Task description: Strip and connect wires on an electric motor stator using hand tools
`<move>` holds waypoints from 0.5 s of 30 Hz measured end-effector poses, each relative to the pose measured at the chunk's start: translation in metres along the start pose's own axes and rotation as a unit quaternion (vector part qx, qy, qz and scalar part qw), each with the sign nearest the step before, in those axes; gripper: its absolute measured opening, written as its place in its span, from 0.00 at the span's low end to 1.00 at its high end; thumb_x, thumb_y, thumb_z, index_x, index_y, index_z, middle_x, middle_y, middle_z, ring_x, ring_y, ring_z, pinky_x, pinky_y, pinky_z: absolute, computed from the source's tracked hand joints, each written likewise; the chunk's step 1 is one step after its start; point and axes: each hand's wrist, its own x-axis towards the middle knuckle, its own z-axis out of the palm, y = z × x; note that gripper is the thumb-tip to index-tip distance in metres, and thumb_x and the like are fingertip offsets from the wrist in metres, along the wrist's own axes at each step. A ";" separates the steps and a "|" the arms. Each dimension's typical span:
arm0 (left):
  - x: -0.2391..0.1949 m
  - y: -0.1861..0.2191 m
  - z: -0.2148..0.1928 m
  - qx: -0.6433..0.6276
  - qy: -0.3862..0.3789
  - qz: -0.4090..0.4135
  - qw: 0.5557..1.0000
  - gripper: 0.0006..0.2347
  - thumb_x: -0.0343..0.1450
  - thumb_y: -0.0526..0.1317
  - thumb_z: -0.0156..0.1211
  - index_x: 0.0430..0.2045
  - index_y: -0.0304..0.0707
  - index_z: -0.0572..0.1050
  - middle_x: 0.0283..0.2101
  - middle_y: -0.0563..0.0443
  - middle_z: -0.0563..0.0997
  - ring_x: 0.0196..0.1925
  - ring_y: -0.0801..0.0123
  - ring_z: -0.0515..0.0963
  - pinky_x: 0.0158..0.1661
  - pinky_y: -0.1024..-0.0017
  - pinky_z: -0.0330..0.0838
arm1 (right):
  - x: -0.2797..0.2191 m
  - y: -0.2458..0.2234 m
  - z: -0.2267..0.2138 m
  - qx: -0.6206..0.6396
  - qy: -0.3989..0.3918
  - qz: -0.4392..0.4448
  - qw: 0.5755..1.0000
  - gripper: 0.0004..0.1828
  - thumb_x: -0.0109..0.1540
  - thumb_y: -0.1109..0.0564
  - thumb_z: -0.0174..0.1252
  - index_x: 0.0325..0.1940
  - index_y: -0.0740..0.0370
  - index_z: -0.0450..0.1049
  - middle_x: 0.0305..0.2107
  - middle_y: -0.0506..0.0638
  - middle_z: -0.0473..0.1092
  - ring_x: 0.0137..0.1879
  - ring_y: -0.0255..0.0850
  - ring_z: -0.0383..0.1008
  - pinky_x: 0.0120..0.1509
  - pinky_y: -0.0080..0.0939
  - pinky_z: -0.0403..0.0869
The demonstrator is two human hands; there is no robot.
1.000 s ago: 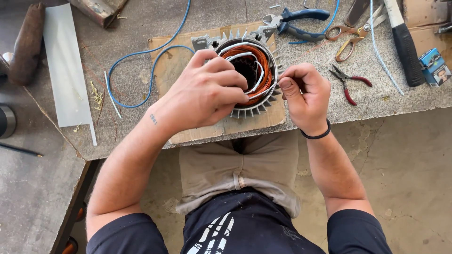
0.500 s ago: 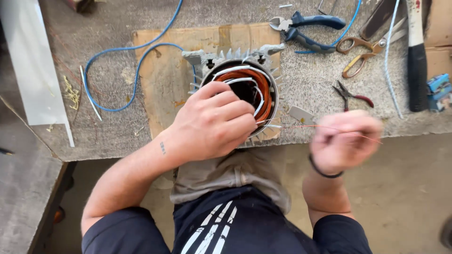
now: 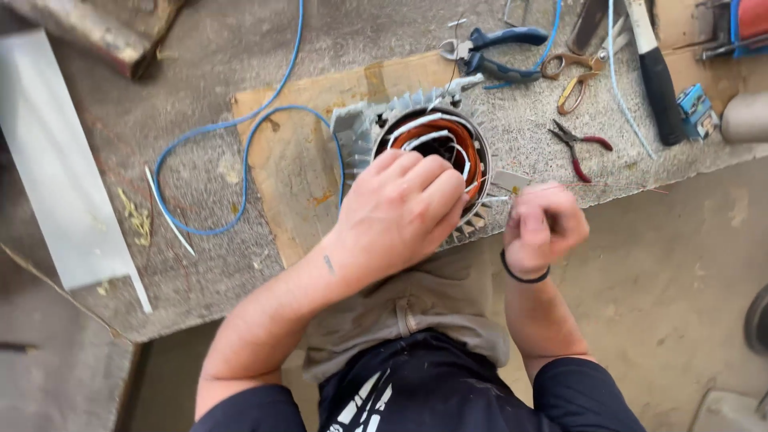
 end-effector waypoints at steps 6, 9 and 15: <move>0.013 0.002 -0.013 -0.030 0.015 -0.020 0.999 0.05 0.78 0.37 0.51 0.32 0.40 0.72 0.34 0.53 0.75 0.31 0.62 0.72 0.38 0.67 0.65 | -0.045 0.028 0.001 -0.017 0.025 -0.045 0.999 0.16 0.64 0.45 0.64 0.33 0.60 0.72 0.23 0.51 0.69 0.29 0.40 0.68 0.44 0.46 0.75; 0.010 -0.004 0.007 -0.018 0.089 -0.003 0.996 0.06 0.73 0.40 0.53 0.31 0.43 0.78 0.31 0.52 0.74 0.30 0.65 0.77 0.40 0.70 0.75 | -0.050 0.028 -0.001 0.027 -0.028 -0.013 0.999 0.16 0.62 0.52 0.66 0.36 0.70 0.72 0.22 0.53 0.66 0.28 0.41 0.65 0.36 0.40 0.69; 0.010 -0.003 0.007 -0.029 0.072 0.063 0.995 0.05 0.71 0.38 0.56 0.29 0.43 0.80 0.29 0.53 0.75 0.28 0.66 0.77 0.37 0.71 0.75 | -0.012 -0.004 0.007 0.064 -0.100 0.046 0.992 0.20 0.60 0.52 0.68 0.37 0.77 0.79 0.15 0.52 0.66 0.20 0.35 0.60 0.23 0.33 0.64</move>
